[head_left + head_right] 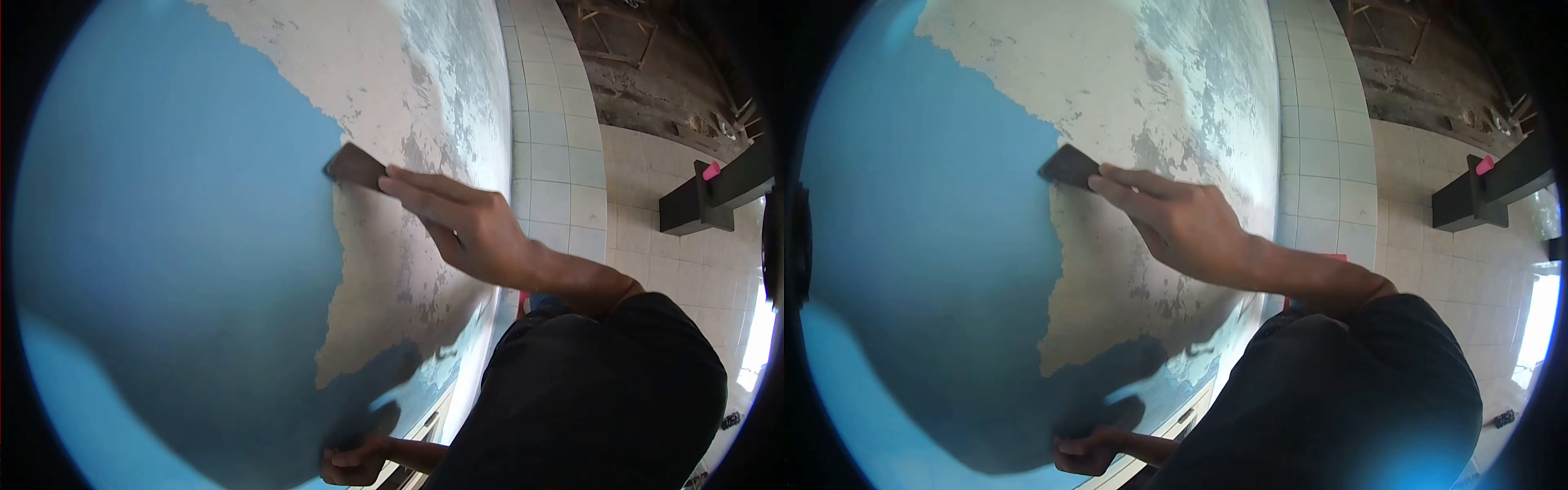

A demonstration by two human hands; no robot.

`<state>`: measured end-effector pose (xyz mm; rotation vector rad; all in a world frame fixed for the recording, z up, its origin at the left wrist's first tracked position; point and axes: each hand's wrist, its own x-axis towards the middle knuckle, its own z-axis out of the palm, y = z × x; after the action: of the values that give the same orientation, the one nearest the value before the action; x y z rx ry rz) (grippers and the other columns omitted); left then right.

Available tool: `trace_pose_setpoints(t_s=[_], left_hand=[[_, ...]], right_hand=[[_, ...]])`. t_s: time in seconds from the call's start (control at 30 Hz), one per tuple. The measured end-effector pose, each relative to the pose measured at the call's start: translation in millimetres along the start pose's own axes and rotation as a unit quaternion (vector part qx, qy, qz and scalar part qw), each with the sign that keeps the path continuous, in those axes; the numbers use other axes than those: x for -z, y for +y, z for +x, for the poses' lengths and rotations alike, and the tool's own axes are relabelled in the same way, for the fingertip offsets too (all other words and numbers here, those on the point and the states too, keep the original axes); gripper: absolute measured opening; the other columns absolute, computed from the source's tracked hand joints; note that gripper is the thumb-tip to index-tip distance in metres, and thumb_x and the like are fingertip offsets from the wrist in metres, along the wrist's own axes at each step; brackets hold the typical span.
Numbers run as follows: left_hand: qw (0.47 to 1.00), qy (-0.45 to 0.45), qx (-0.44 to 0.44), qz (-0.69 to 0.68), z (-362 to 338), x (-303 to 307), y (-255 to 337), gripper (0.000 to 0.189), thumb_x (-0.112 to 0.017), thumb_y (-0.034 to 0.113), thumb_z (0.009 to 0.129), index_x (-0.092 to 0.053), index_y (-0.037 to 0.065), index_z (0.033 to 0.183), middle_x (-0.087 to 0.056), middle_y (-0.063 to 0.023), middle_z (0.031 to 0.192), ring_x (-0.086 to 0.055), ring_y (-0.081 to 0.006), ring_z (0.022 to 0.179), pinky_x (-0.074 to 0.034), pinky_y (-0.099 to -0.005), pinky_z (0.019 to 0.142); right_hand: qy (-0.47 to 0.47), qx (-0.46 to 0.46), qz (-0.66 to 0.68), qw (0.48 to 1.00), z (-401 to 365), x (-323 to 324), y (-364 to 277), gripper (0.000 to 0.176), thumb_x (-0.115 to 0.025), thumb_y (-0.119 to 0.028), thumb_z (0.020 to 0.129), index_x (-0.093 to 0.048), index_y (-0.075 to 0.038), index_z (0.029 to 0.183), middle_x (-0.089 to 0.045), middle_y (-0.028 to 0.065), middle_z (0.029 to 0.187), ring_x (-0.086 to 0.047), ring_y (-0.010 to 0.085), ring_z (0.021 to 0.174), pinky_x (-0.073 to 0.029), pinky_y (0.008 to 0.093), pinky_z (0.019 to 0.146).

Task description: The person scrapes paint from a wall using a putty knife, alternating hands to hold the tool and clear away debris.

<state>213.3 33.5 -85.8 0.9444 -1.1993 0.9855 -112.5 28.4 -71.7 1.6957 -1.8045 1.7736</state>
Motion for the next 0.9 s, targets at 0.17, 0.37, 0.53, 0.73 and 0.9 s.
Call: trace_pose_setpoints(t_s=[0.17, 0.37, 0.53, 0.73, 0.9], left_hand=[[1.0, 0.003, -0.009, -0.005, -3, 5, -9, 0.029, -0.055, 0.019, 0.1, -0.063, -0.004, 0.083, -0.062, -0.0108, 0.079, -0.058, -0.0216, 0.066, -0.049, -0.032, 0.061], [1.0, 0.014, 0.006, -0.01, -2, -1, -3, 0.03, -0.056, 0.021, 0.099, -0.063, -0.003, 0.083, -0.062, -0.0109, 0.079, -0.059, -0.0218, 0.067, -0.049, -0.0329, 0.061], [1.0, 0.009, 0.001, -0.01, -3, 2, -10, 0.03, -0.056, 0.021, 0.099, -0.063, -0.004, 0.083, -0.062, -0.0104, 0.078, -0.058, -0.0211, 0.066, -0.049, -0.0322, 0.06], [1.0, 0.009, 0.008, -0.006, -2, 1, -4, 0.022, -0.051, 0.012, 0.095, -0.059, -0.003, 0.08, -0.059, -0.0121, 0.077, -0.054, -0.0237, 0.066, -0.045, -0.0358, 0.062], [1.0, 0.002, -0.008, -0.006, -4, 3, -10, 0.031, -0.055, 0.021, 0.1, -0.063, -0.003, 0.082, -0.061, -0.0091, 0.078, -0.058, -0.0198, 0.067, -0.049, -0.0307, 0.06]], right_hand=[[0.023, -0.008, 0.028, 0.999, 15, -1, 6, 0.053, -0.061, 0.01, 0.086, -0.06, -0.01, 0.135, -0.063, 0.0158, 0.132, -0.07, 0.0319, 0.104, -0.062, 0.0337, 0.085], [0.02, 0.006, 0.003, 1.0, 8, -5, 8, 0.054, -0.061, 0.009, 0.086, -0.059, -0.011, 0.136, -0.063, 0.0159, 0.131, -0.071, 0.0322, 0.104, -0.064, 0.0356, 0.082], [-0.022, -0.014, 0.003, 1.0, -6, -3, -6, 0.055, -0.061, 0.01, 0.085, -0.059, -0.01, 0.136, -0.061, 0.0149, 0.134, -0.073, 0.0294, 0.096, -0.065, 0.0307, 0.072], [-0.02, -0.01, 0.003, 1.0, -19, -10, -15, 0.061, -0.067, 0.002, 0.079, -0.058, -0.014, 0.137, -0.058, 0.0052, 0.138, -0.074, 0.0222, 0.083, -0.061, 0.0298, 0.058], [0.0, -0.008, 0.019, 1.0, -16, -13, -20, 0.059, -0.064, 0.009, 0.081, -0.059, -0.012, 0.137, -0.061, 0.0088, 0.133, -0.073, 0.0239, 0.086, -0.063, 0.0304, 0.063]])
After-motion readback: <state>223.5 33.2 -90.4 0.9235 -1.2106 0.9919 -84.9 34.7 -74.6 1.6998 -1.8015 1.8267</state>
